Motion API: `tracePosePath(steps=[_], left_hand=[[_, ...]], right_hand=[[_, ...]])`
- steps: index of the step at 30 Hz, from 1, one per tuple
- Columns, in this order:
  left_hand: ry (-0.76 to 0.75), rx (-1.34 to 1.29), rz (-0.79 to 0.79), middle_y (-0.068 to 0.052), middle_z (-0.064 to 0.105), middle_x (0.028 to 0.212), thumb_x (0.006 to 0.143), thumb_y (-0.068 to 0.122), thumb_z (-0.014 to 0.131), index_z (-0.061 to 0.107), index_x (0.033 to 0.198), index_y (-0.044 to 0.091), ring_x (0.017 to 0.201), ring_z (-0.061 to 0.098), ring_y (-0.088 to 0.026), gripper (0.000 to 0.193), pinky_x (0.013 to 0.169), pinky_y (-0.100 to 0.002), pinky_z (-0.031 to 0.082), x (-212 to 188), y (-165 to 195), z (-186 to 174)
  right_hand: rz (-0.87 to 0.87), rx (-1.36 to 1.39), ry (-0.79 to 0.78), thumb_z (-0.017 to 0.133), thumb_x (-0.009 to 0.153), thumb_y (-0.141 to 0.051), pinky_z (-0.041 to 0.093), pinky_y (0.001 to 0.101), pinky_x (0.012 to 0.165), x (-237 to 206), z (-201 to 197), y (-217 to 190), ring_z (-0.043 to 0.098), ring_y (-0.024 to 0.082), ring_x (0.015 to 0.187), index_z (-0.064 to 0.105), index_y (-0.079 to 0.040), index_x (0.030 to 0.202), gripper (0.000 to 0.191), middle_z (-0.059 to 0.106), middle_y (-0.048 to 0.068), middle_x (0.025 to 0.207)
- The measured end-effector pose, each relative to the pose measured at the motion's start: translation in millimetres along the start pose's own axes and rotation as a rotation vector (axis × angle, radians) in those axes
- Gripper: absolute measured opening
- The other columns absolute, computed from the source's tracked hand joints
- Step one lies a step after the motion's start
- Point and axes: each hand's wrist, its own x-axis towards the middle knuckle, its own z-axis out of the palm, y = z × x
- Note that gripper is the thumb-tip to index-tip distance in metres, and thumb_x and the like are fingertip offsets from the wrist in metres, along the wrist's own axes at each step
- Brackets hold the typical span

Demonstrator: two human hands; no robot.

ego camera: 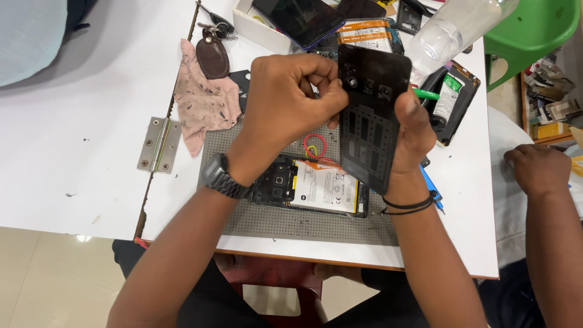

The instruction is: The person works at a repair bench on a disassembled smartphone, using a blue pry tool to work around the phone frame and battery assembly. They handle the phone back housing, press and fit small components, align a green back cover with its camera ring, and press it into place on the device.

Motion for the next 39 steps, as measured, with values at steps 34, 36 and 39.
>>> tracePosePath(steps=[34,36,39], left_hand=[[-0.041,-0.140,-0.028,0.005,0.066,0.075,0.104,0.023,0.070,0.070,0.096,0.006,0.063,0.067,-0.001,0.020,0.053,-0.017,0.042,-3,-13,17],[-0.020,-0.138,-0.024,0.004,0.065,0.075,0.106,0.024,0.068,0.069,0.095,0.006,0.063,0.064,-0.001,0.022,0.055,-0.018,0.043,-4,-18,18],[0.064,-0.072,-0.004,0.004,0.058,0.075,0.110,0.024,0.062,0.063,0.095,0.005,0.065,0.054,-0.002,0.024,0.057,-0.021,0.041,-4,-26,15]], right_hand=[[-0.075,0.175,0.284,0.056,0.111,-0.049,0.060,0.0320,0.086,9,-12,-5,0.072,0.019,0.098,0.065,0.000,0.124,0.051,0.072,0.011,0.113],[-0.078,0.118,0.291,0.057,0.112,-0.049,0.059,0.0315,0.087,9,-7,-6,0.071,0.019,0.098,0.065,0.000,0.125,0.051,0.072,0.011,0.113],[0.102,0.173,0.312,0.051,0.104,-0.046,0.060,0.0329,0.093,13,2,-5,0.072,0.019,0.101,0.066,-0.002,0.123,0.050,0.072,0.009,0.112]])
